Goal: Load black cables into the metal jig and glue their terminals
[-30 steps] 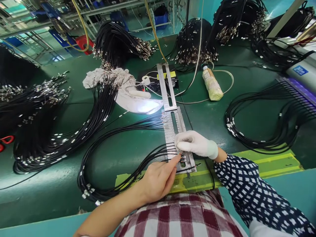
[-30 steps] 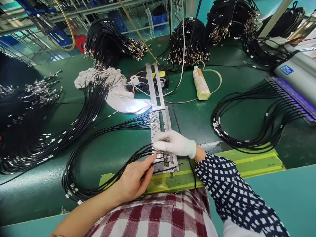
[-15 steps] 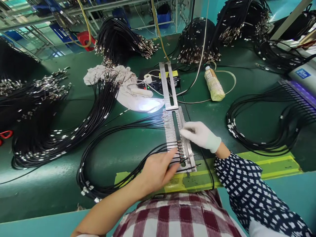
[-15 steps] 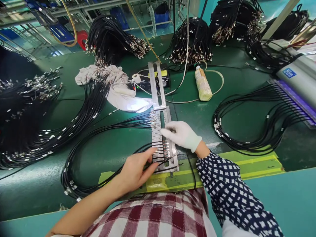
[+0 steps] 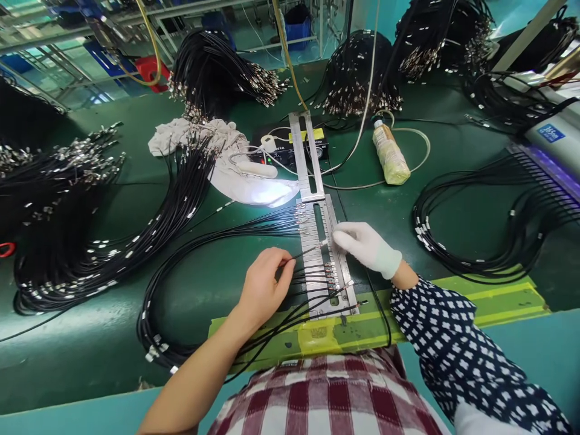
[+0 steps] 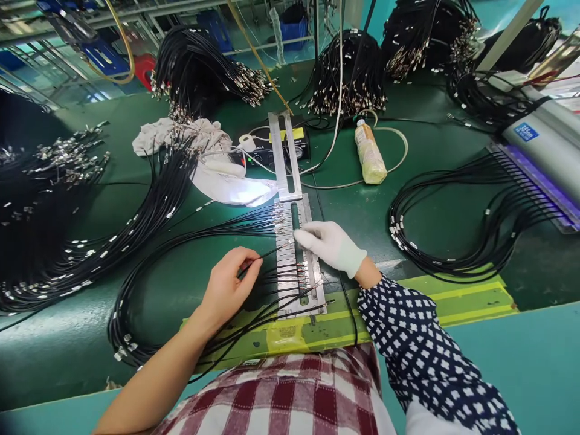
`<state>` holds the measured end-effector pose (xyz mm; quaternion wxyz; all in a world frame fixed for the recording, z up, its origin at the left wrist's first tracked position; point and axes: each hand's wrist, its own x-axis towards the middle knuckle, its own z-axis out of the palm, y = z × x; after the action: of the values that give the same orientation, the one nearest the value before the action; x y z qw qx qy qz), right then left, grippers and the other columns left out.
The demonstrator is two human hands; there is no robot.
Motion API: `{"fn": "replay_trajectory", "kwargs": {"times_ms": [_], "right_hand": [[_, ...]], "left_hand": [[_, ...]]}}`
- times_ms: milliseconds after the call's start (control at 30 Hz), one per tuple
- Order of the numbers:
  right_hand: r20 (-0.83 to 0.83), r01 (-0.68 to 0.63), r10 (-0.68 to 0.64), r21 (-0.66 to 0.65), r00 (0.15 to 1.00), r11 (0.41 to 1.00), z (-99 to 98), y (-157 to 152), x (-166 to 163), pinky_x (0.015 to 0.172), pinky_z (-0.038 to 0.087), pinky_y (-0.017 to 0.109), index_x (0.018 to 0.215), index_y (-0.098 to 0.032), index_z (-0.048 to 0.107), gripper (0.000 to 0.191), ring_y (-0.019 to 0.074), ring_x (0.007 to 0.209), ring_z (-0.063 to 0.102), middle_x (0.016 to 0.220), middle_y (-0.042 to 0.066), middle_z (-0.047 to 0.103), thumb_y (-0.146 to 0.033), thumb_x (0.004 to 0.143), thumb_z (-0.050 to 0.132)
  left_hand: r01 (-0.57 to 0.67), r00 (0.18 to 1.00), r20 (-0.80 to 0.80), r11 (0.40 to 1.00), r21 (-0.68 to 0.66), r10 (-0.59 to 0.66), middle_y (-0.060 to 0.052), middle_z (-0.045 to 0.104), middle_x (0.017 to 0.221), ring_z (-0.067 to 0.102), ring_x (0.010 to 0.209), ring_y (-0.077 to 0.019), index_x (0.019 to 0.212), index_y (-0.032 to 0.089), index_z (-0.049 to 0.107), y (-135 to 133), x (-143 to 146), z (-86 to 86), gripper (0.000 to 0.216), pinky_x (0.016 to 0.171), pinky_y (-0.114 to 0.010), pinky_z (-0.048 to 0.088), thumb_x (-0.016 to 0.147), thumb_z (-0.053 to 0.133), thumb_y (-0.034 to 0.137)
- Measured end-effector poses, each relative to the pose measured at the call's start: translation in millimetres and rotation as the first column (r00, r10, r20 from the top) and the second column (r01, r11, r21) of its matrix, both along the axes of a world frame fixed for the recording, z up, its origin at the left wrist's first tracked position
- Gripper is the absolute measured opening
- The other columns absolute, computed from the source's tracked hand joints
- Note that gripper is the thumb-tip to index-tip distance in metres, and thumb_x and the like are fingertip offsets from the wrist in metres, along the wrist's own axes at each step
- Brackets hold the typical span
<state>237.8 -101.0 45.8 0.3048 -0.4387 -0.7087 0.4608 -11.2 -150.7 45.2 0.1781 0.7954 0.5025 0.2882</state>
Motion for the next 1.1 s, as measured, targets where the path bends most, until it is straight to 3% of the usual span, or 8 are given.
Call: {"fn": "replay_trajectory", "kwargs": {"times_ms": [100,167,233,333,467,700,867,1100], "right_hand": [[-0.051,-0.057,0.058,0.024,0.997,0.998,5.4,-4.6,-5.8,0.064,0.035,0.028,0.07,-0.016,0.058,0.048,0.014,0.067,0.046,0.07,0.0,0.053,-0.058,0.093,0.05],[-0.12,-0.09,0.086,-0.032,0.989,0.995,8.7,-7.9,-9.7,0.063,0.036,0.028,0.069,-0.016,0.058,0.048,0.0135,0.066,0.046,0.069,0.0,0.052,-0.057,0.092,0.053],[-0.235,-0.184,0.148,-0.136,0.96,0.973,10.2,-10.7,-12.3,0.061,0.036,0.028,0.067,-0.016,0.056,0.049,0.0128,0.063,0.045,0.066,-0.001,0.051,-0.059,0.091,0.053],[-0.344,-0.32,0.222,-0.261,0.912,0.911,9.6,-13.8,-13.9,0.056,0.033,0.027,0.065,-0.016,0.053,0.051,0.0111,0.059,0.041,0.063,-0.002,0.048,-0.061,0.089,0.055],[-0.391,-0.425,0.292,-0.315,0.873,0.848,7.9,-16.2,-14.9,0.054,0.03,0.026,0.063,-0.016,0.051,0.051,0.0095,0.057,0.038,0.062,-0.003,0.046,-0.059,0.089,0.057],[-0.384,-0.46,0.338,-0.292,0.859,0.839,8.5,-15.2,-16.5,0.055,0.028,0.026,0.062,-0.017,0.048,0.051,0.0097,0.059,0.035,0.061,-0.004,0.04,-0.06,0.09,0.055],[-0.374,-0.485,0.387,-0.215,0.843,0.848,6.0,-13.4,-15.1,0.06,0.031,0.027,0.065,-0.017,0.05,0.05,0.0112,0.063,0.037,0.065,-0.003,0.042,-0.06,0.091,0.052],[-0.355,-0.495,0.407,-0.207,0.842,0.844,6.2,-13.1,-13.6,0.06,0.033,0.027,0.066,-0.016,0.051,0.047,0.0116,0.063,0.039,0.065,-0.002,0.043,-0.056,0.092,0.053]], "left_hand": [[0.036,0.999,0.017,0.994,0.1,-0.038,0.0,0.054,0.074,0.05,0.07,-0.0137,0.083,0.019,0.052,-11.2,4.0,6.2,0.011,0.064,-0.026,0.041,0.094,0.052,0.017],[0.079,0.996,0.02,0.987,0.139,-0.083,0.001,0.053,0.071,0.049,0.065,-0.0127,0.085,0.019,0.052,-19.3,7.5,6.7,0.008,0.06,-0.025,0.04,0.093,0.052,0.016],[0.145,0.988,0.035,0.974,0.174,-0.153,0.001,0.056,0.07,0.051,0.061,-0.0123,0.101,0.017,0.054,-26.6,10.7,4.9,0.008,0.058,-0.025,0.042,0.093,0.052,0.016],[0.285,0.954,0.016,0.92,0.268,-0.3,-0.003,0.065,0.077,0.057,0.061,-0.0138,0.13,0.012,0.045,-34.3,14.8,0.5,0.035,0.059,-0.026,0.048,0.094,0.047,0.013],[0.403,0.91,-0.05,0.845,0.351,-0.413,-0.005,0.068,0.076,0.059,0.059,-0.0156,0.139,0.007,0.039,-37.5,19.2,-3.3,0.046,0.056,-0.028,0.049,0.093,0.045,0.008],[0.436,0.897,-0.097,0.828,0.354,-0.431,-0.003,0.065,0.069,0.052,0.054,-0.0151,0.144,0.005,0.035,-38.4,19.2,-3.2,0.052,0.05,-0.028,0.045,0.092,0.045,0.007],[0.445,0.894,-0.119,0.824,0.35,-0.432,-0.002,0.063,0.068,0.052,0.053,-0.0147,0.146,0.006,0.032,-40.1,17.8,-3.1,0.056,0.05,-0.028,0.042,0.092,0.045,0.008],[0.461,0.886,-0.139,0.815,0.35,-0.442,-0.002,0.063,0.068,0.052,0.054,-0.0147,0.147,0.004,0.032,-39.7,17.3,-4.8,0.057,0.05,-0.028,0.042,0.091,0.045,0.009]]}}
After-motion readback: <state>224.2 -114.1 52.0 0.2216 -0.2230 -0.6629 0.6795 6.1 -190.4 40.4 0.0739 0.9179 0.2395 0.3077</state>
